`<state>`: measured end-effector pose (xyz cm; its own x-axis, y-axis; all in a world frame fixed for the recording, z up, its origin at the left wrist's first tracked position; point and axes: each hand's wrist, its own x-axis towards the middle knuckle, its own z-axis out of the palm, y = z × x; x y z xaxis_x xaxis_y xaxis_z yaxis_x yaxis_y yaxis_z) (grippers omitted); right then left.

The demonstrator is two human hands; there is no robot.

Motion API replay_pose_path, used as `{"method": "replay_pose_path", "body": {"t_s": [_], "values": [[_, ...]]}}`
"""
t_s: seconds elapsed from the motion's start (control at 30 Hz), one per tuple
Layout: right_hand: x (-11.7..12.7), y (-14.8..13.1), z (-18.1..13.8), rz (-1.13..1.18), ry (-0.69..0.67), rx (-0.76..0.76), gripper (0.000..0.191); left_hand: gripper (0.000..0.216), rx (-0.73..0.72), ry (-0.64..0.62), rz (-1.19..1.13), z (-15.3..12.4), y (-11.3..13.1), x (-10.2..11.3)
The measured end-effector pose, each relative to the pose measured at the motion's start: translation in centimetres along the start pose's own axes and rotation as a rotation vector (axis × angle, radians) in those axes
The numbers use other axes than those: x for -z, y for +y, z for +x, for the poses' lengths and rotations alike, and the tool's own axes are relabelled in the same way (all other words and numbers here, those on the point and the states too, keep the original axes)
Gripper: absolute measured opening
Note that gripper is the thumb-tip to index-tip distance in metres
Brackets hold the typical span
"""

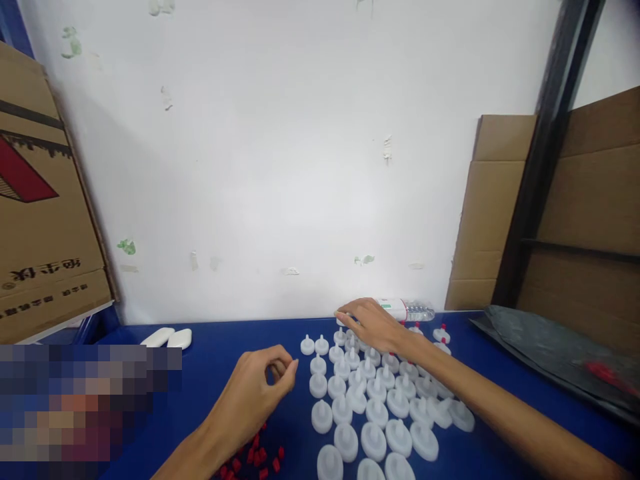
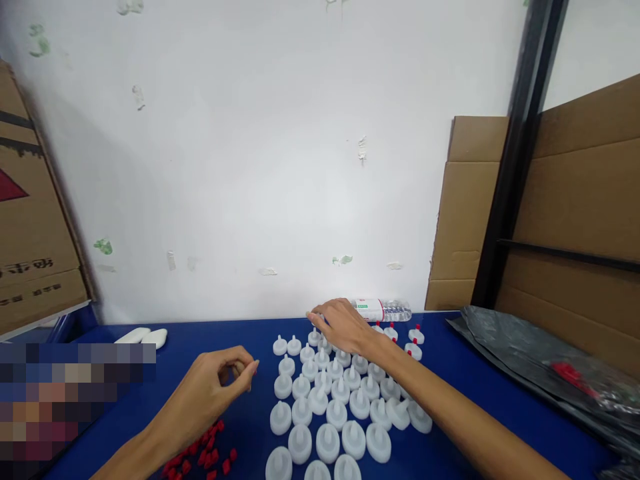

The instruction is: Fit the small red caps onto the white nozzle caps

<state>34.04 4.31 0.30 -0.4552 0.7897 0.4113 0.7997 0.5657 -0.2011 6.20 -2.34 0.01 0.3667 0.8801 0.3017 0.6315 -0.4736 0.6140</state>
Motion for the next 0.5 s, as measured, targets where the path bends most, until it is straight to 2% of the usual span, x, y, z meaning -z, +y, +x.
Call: {"method": "replay_pose_path", "body": {"t_s": [0.13,0.27,0.4,0.5], "values": [[1.4,-3.1,0.0,0.077,0.075,0.032,0.033,0.038,0.093,0.165,-0.162,0.2,-0.1,0.3],[1.5,-7.1,-0.9,0.129,0.006,0.203,0.017,0.041,0.112,0.199,-0.421,0.7,-0.9,0.1],[0.9,-9.5,-1.6,0.112,-0.046,0.281,0.035,0.047,0.108,0.173,-0.528,0.8,-1.1,0.1],[0.7,-9.9,-1.7,0.093,-0.039,0.284,0.036,0.046,0.079,0.130,-0.510,0.6,-0.8,0.1]]}}
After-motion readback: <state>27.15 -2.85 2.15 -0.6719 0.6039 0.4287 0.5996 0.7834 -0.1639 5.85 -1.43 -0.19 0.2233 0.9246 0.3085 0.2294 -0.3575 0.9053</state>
